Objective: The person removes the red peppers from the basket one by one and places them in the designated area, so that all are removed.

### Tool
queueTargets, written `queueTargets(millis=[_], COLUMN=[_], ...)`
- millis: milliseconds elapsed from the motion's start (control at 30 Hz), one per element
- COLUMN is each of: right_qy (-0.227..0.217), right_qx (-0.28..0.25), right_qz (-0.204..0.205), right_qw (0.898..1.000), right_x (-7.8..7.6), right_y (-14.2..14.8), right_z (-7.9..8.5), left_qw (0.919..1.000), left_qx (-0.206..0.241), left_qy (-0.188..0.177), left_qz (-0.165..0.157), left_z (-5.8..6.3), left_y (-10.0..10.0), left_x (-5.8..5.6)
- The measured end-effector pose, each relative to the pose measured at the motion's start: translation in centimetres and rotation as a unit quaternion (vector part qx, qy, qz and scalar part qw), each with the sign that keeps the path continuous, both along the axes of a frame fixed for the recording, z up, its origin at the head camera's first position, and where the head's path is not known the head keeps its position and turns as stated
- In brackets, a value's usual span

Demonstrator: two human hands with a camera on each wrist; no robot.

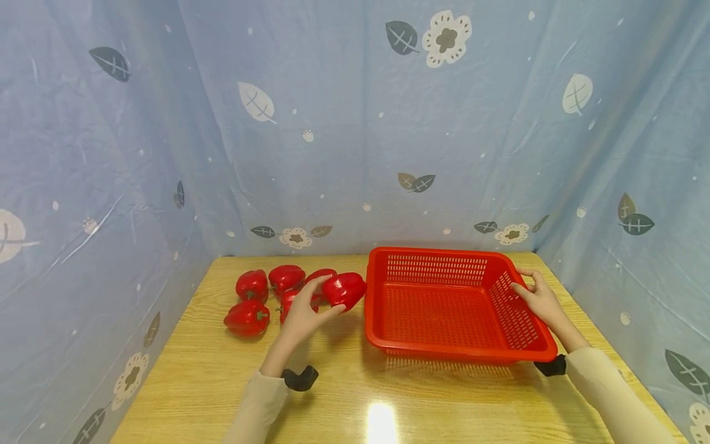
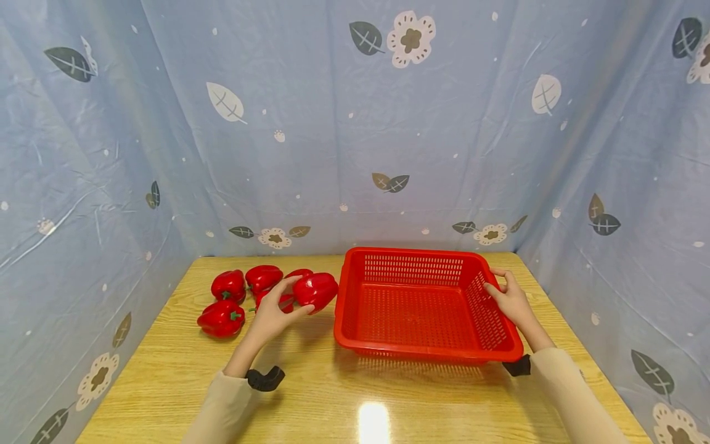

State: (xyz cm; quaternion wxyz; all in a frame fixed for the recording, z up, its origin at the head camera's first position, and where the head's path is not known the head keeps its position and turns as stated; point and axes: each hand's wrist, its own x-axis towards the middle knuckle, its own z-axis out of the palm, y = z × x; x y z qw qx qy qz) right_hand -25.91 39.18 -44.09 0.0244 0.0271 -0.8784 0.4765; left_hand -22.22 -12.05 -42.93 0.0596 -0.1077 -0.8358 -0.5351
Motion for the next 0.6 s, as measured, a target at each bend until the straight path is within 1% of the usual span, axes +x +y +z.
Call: queueTargets(millis=[67,400,600], right_qy=[0.0,0.002,0.002], right_qx=[0.001,0.01,0.007], right_qz=[0.002,-0.001,-0.001], right_qw=[1.0,1.0,1.0], right_x=[0.0,-0.1,-0.2], right_y=[0.0,0.0,0.1], right_z=[0.0,-0.1,-0.2], left_qw=[1.0,0.9988,0.9972], left_qx=[0.002,-0.037,-0.065], left_qy=[-0.002,-0.026,-0.023], left_qz=[-0.003,0.019,0.03], left_z=[-0.2,-1.7,-2.7], left_y=[-0.2,-1.2,-1.7], left_x=[0.1,0.8,1.2])
